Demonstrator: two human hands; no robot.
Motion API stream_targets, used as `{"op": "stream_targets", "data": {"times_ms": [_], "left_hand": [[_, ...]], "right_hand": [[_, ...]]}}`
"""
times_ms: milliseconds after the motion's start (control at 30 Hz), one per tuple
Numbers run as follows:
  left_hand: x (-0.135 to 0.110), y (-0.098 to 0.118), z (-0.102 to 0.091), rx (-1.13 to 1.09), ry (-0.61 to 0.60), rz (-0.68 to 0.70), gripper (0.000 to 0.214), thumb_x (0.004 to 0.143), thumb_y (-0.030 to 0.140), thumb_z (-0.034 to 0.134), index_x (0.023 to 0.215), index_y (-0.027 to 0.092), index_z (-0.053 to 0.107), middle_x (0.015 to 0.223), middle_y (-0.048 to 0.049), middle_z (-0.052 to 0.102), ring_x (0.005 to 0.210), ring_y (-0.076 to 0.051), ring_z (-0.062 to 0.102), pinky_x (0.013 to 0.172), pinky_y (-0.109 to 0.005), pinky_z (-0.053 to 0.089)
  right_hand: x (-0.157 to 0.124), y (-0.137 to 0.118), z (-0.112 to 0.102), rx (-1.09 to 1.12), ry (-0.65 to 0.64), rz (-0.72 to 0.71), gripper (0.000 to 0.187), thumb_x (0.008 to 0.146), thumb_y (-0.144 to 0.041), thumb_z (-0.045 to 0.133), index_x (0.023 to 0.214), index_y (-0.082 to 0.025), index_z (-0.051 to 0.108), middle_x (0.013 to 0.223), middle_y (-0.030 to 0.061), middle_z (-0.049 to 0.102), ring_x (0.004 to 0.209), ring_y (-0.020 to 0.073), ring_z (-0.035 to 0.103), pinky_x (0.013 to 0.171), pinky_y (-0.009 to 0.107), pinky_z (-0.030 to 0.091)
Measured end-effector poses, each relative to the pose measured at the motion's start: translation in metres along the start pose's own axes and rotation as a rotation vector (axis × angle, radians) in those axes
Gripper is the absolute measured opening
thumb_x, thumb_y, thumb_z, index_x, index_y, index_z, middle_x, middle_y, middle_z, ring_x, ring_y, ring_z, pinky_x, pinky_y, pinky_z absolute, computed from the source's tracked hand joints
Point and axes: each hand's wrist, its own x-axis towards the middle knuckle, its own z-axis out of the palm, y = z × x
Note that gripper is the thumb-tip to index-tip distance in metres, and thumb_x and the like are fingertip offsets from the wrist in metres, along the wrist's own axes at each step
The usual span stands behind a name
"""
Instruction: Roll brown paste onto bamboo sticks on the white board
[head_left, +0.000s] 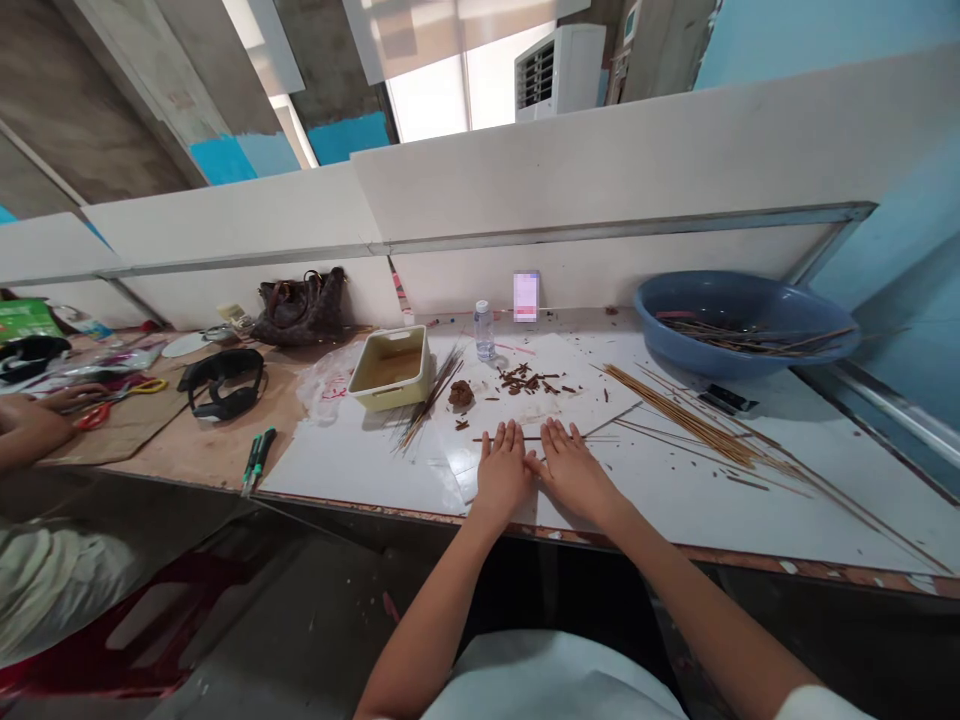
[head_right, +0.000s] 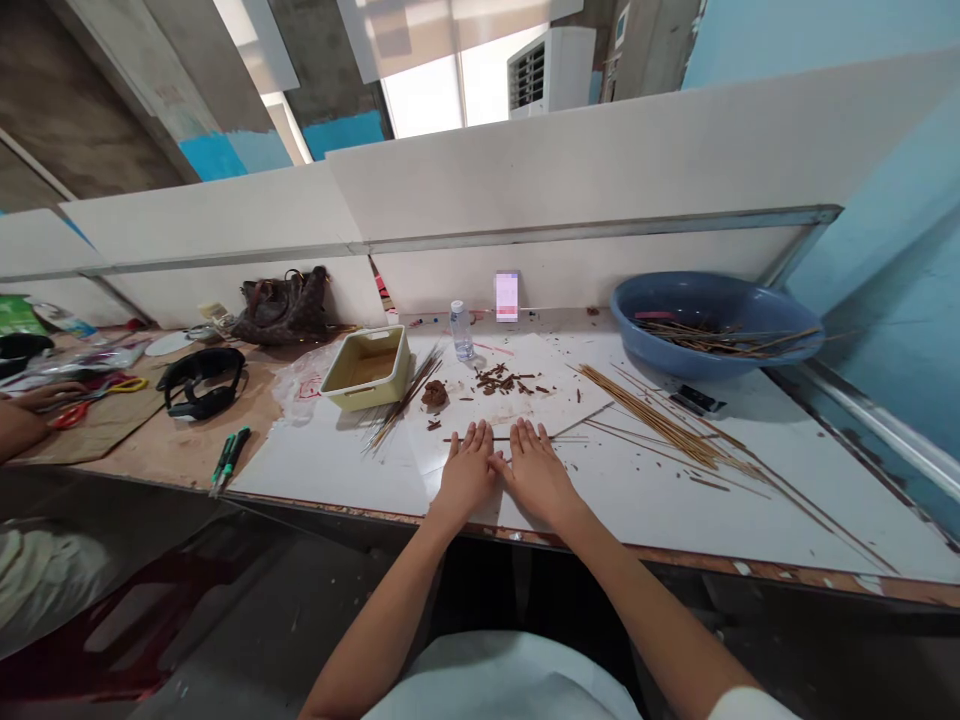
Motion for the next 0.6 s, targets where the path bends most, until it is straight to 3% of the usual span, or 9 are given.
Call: {"op": "stream_targets", "data": {"times_ms": [167, 333, 433, 600], "left_hand": [[-0.026, 0.001, 0.013, 0.004, 0.055, 0.01, 0.066, 0.114, 0.033, 0.036, 0.178, 0.015, 0.033, 0.183, -0.0114, 0.035, 0.172, -0.028, 0.03, 0.141, -0.056, 0.027], [0.0, -0.002, -0.004, 0.0, 0.0, -0.02, 0.065, 0.113, 0.031, 0.037, 0.176, 0.013, 0.036, 0.182, -0.0126, 0.034, 0.172, -0.03, 0.03, 0.142, -0.059, 0.024], [0.0, -0.003, -0.009, -0.007, -0.018, -0.037, 0.065, 0.115, 0.031, 0.034, 0.175, 0.009, 0.037, 0.182, -0.0134, 0.034, 0.172, -0.029, 0.029, 0.143, -0.058, 0.021], [-0.023, -0.011, 0.006, -0.018, 0.036, 0.011, 0.063, 0.117, 0.038, 0.031, 0.176, 0.016, 0.038, 0.181, -0.0098, 0.038, 0.171, -0.027, 0.032, 0.142, -0.057, 0.024]], "right_hand": [[-0.028, 0.001, 0.015, 0.026, 0.018, -0.025, 0.091, 0.115, -0.066, 0.014, 0.176, -0.001, 0.031, 0.181, 0.025, 0.03, 0.172, 0.0354, 0.025, 0.141, 0.058, 0.02], [0.001, 0.001, -0.005, -0.001, -0.064, 0.031, 0.098, 0.114, -0.069, 0.012, 0.173, 0.007, 0.031, 0.181, 0.0296, 0.026, 0.173, 0.0364, 0.022, 0.142, 0.055, 0.017], [0.002, 0.0, -0.009, -0.019, -0.071, 0.044, 0.098, 0.114, -0.068, 0.012, 0.172, 0.009, 0.031, 0.181, 0.0309, 0.026, 0.173, 0.0368, 0.022, 0.141, 0.055, 0.017], [-0.025, 0.008, 0.005, 0.006, -0.032, -0.03, 0.092, 0.114, -0.068, 0.017, 0.176, -0.002, 0.033, 0.181, 0.0254, 0.03, 0.172, 0.034, 0.027, 0.141, 0.057, 0.021]]}}
